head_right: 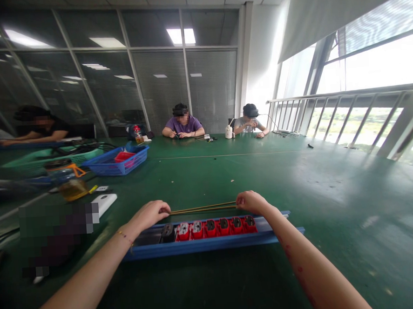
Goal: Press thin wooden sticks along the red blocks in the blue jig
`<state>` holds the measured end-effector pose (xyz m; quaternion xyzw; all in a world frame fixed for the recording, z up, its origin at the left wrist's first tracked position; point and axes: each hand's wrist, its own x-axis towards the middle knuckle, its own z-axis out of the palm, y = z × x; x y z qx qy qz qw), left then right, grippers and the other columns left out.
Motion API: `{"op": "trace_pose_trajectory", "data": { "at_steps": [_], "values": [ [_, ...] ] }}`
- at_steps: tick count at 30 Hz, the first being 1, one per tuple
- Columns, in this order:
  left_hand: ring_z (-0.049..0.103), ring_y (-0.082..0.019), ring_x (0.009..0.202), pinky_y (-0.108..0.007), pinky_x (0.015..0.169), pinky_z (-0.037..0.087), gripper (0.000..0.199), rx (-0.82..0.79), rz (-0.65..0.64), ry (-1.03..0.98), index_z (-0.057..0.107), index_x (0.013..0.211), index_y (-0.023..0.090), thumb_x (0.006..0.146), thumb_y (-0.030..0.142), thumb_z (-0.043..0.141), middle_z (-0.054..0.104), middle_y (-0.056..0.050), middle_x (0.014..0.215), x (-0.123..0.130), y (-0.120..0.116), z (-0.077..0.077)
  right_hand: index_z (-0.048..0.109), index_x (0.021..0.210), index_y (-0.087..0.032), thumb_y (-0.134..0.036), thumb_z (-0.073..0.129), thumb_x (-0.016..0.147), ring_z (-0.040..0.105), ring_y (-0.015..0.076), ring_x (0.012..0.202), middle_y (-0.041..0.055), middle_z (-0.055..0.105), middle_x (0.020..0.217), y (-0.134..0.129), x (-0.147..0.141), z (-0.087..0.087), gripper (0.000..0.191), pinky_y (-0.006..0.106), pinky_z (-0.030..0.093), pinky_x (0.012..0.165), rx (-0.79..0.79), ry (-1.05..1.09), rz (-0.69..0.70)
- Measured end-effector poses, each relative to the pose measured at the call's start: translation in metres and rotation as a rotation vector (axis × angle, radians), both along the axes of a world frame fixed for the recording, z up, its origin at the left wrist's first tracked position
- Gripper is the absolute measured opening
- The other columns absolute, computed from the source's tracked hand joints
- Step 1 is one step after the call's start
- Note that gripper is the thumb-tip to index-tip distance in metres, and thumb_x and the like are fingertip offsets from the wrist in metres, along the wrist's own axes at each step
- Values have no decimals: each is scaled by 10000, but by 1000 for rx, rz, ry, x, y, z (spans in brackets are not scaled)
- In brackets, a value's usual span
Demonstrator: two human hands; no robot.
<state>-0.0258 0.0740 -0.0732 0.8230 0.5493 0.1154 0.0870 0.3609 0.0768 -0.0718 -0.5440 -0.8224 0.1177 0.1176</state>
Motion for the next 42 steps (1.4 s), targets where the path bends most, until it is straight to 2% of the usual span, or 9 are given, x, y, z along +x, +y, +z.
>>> {"op": "trace_pose_trajectory", "data": {
  "at_steps": [6,12,17,22,27,30,33,37,42],
  "values": [
    [586,-166,809,-234,688,424,159,-3,6,-7,661,798,254,720,304,532,655,-6,844,-2,1,-2,664,800,-208,-253,571,660,607,166,710,14,677,752,2,7,0,174,228,443,630,-23,-44,-7],
    [585,-166,801,-237,691,423,175,-10,-2,-10,660,820,242,723,305,528,651,-18,850,-3,3,-4,678,877,-164,-316,465,762,606,240,802,99,675,874,-10,35,3,286,319,447,712,-49,-125,-102],
    [580,-164,780,-238,681,414,173,2,-15,-2,658,811,241,730,307,520,647,-19,832,-3,2,-4,639,1034,-176,-387,355,846,536,226,1028,81,600,1121,-22,34,4,401,311,393,892,-164,-145,10],
    [574,-163,768,-243,652,408,164,1,-23,9,655,812,250,735,309,522,639,-13,819,-2,1,-2,566,1151,-144,-319,361,842,402,227,1183,88,477,1273,-20,23,3,409,327,294,998,-197,-170,71],
    [575,-157,765,-242,655,407,146,9,-34,31,650,809,252,743,289,526,634,-7,812,-1,0,0,552,1160,-179,-342,353,843,476,212,1106,80,526,1222,-16,20,3,408,304,360,933,-170,-201,37],
    [573,-162,807,-247,686,405,128,41,-57,74,648,797,249,741,262,533,633,-9,842,2,0,2,494,1213,-188,-390,469,773,456,272,1113,110,502,1239,-14,16,7,484,383,369,897,-125,-246,-37],
    [574,-160,815,-251,709,402,121,59,-80,127,639,782,241,741,224,526,633,-11,862,4,0,4,478,1212,-240,-333,600,657,434,290,1127,79,492,1252,-8,7,13,576,400,364,876,-107,-294,-14],
    [581,-155,772,-247,670,401,150,69,-131,186,619,756,227,728,156,490,634,-15,827,8,2,9,599,1009,-264,-182,567,633,558,219,939,24,640,991,5,-9,17,386,302,406,757,-138,-337,68],
    [571,-140,678,-215,557,377,200,-40,-129,170,605,713,221,626,95,476,625,0,753,10,7,11,634,799,-215,-116,567,550,581,198,729,26,650,786,14,-17,14,277,263,391,603,-158,-304,68]
  ]
}}
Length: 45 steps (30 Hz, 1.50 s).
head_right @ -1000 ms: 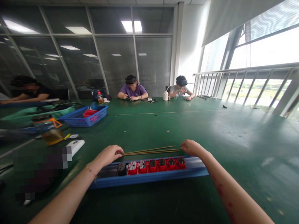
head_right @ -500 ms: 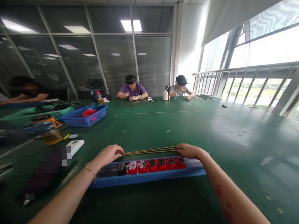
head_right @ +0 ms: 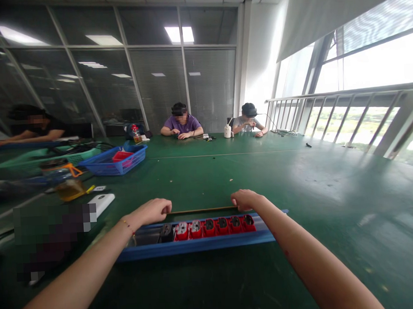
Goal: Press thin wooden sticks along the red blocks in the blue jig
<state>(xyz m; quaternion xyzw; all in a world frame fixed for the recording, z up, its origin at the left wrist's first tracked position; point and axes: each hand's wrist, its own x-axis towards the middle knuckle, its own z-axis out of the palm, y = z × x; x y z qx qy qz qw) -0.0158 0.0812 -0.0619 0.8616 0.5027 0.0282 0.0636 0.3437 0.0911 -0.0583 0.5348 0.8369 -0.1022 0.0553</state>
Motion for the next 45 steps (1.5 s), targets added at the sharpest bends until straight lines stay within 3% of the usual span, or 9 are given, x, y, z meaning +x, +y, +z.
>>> {"op": "trace_pose_trajectory", "data": {
  "at_steps": [5,11,15,18,22,25,29,37,45],
  "values": [
    [557,-140,632,-215,545,377,158,-115,54,-167,592,714,198,610,162,479,617,0,700,-8,1,6,614,699,-188,-160,546,584,536,149,643,13,616,699,-7,7,-1,136,234,373,561,-10,192,-10],
    [527,-138,649,-234,592,389,174,-56,162,-481,544,774,175,703,284,429,575,3,716,-8,-10,25,523,869,-155,-259,349,769,471,116,614,-5,532,686,-27,17,16,225,219,376,540,38,519,-74],
    [537,-155,708,-247,637,400,222,-89,122,-565,554,837,178,715,340,465,591,-4,771,3,-26,40,508,814,-166,-246,465,710,426,110,613,-20,479,676,-44,19,29,138,226,345,554,56,877,-138],
    [536,-157,713,-238,631,401,317,-209,54,-562,575,889,178,741,434,460,605,-4,776,9,-43,50,502,953,-183,-296,550,709,399,105,598,-38,426,655,-64,24,35,273,227,325,544,-52,1015,-136],
    [535,-166,711,-231,625,392,434,-207,93,-520,615,812,167,760,538,396,620,-12,758,15,-61,58,461,1045,-198,-456,511,774,367,97,561,-47,363,626,-89,31,32,377,228,305,516,-179,1129,-172],
    [531,-159,673,-221,587,381,433,-246,103,-488,620,776,171,736,556,427,611,-8,714,18,-66,58,476,908,-193,-508,468,792,341,90,526,-54,335,595,-96,32,25,336,224,286,489,-144,1157,-249],
    [511,-129,605,-202,531,358,412,-352,59,-461,609,734,171,722,554,455,587,3,667,17,-66,58,466,829,-187,-492,534,760,351,77,505,-55,379,592,-96,34,17,319,213,284,470,-191,1108,-216],
    [540,-118,539,-210,505,400,395,-629,30,-416,556,787,171,700,551,492,610,-9,664,6,-67,65,448,852,-179,-496,575,725,403,73,477,-60,467,553,-100,40,13,364,212,321,476,-286,1003,-159],
    [569,-123,520,-219,494,419,360,-669,34,-398,491,801,180,719,531,493,628,-11,665,4,-65,57,427,890,-185,-507,552,740,430,84,515,-55,471,586,-101,40,9,377,224,365,503,-311,960,-147]
  ]
}}
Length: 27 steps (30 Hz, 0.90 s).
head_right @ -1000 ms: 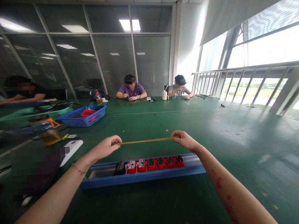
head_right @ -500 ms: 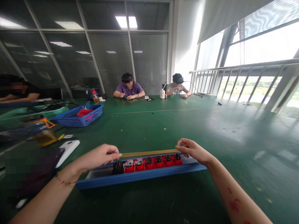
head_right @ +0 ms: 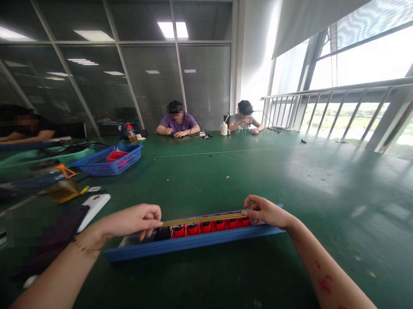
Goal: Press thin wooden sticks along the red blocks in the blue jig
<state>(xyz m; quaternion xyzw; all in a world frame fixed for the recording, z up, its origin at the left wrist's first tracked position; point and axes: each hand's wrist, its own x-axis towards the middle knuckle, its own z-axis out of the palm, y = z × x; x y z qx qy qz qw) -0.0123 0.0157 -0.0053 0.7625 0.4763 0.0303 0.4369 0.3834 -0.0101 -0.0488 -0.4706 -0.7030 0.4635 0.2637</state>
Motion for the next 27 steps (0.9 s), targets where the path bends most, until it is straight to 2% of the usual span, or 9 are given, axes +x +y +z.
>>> {"op": "trace_pose_trajectory", "data": {
  "at_steps": [13,20,27],
  "values": [
    [598,-139,592,-221,530,430,363,34,-37,18,526,788,188,718,542,482,649,-15,716,-1,1,-1,456,892,-183,-487,533,762,456,92,557,-45,489,605,-1,2,1,340,229,383,540,19,17,23],
    [550,-139,602,-202,512,358,374,173,-81,105,630,733,189,691,538,498,626,3,651,-5,3,7,468,909,-172,-494,563,732,494,106,576,-32,527,630,1,5,-2,379,251,403,567,17,12,12],
    [489,-126,589,-195,507,320,387,253,-100,163,635,729,191,682,547,489,597,15,667,-4,4,8,466,908,-161,-448,560,759,464,95,574,-30,510,636,1,5,-1,337,233,372,542,67,0,26]
  ]
}}
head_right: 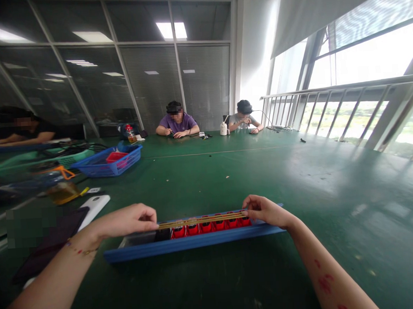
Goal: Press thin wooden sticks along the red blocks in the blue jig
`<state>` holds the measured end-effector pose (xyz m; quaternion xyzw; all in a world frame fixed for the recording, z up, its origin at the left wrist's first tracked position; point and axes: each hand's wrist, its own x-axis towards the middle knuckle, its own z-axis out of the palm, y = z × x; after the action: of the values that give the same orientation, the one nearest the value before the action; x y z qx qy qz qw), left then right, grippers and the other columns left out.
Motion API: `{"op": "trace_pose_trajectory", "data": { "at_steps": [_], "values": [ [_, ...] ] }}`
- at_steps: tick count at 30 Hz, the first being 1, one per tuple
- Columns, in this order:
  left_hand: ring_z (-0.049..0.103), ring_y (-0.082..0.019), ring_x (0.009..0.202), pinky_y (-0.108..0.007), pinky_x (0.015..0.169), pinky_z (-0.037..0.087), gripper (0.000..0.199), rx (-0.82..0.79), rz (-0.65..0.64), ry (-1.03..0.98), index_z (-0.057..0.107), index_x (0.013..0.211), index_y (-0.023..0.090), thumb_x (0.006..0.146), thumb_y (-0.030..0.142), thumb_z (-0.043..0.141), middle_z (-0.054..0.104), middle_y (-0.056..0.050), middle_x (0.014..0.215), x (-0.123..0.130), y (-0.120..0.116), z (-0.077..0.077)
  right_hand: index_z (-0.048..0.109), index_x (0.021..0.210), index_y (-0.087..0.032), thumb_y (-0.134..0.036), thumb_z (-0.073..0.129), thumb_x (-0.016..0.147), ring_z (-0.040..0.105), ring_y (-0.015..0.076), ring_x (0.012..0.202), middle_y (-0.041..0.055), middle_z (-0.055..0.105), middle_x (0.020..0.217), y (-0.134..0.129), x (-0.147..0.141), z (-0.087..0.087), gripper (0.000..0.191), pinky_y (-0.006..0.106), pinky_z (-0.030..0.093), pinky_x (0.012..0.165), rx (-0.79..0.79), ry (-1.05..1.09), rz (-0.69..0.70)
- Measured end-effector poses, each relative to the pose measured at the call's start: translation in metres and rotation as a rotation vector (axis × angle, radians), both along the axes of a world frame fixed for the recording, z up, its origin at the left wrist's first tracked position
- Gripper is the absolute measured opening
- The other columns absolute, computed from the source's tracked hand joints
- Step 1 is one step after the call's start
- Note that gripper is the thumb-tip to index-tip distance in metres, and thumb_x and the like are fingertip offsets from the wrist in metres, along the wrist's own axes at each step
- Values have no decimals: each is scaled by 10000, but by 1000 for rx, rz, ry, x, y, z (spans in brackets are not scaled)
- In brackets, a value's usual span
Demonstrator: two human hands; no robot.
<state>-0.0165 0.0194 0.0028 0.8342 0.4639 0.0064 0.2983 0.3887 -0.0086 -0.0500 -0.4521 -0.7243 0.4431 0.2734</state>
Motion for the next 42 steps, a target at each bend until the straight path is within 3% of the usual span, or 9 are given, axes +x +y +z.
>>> {"op": "trace_pose_trajectory", "data": {
  "at_steps": [7,17,28,42],
  "values": [
    [449,-116,561,-200,505,306,419,-12,-9,33,624,731,186,693,569,459,562,14,650,0,1,-1,486,881,-164,-441,554,762,484,114,653,1,534,727,-1,-3,2,310,256,399,603,6,41,-17],
    [459,-116,583,-193,504,305,374,10,-8,16,599,720,188,712,536,461,556,21,666,0,1,-1,498,895,-161,-435,550,766,487,108,627,-3,537,720,-1,-1,3,307,261,405,612,-46,59,-2],
    [488,-128,604,-202,526,333,355,-24,-17,-21,613,748,193,701,520,485,580,14,685,0,-1,1,493,898,-177,-365,658,681,531,146,768,7,546,788,-1,-1,3,331,274,422,680,-44,185,-111],
    [515,-132,624,-202,552,347,320,84,40,-83,625,725,194,720,478,477,598,11,681,0,0,7,515,898,-168,-376,619,720,522,152,791,21,563,837,0,1,3,293,290,420,720,-53,142,-56]
  ]
}}
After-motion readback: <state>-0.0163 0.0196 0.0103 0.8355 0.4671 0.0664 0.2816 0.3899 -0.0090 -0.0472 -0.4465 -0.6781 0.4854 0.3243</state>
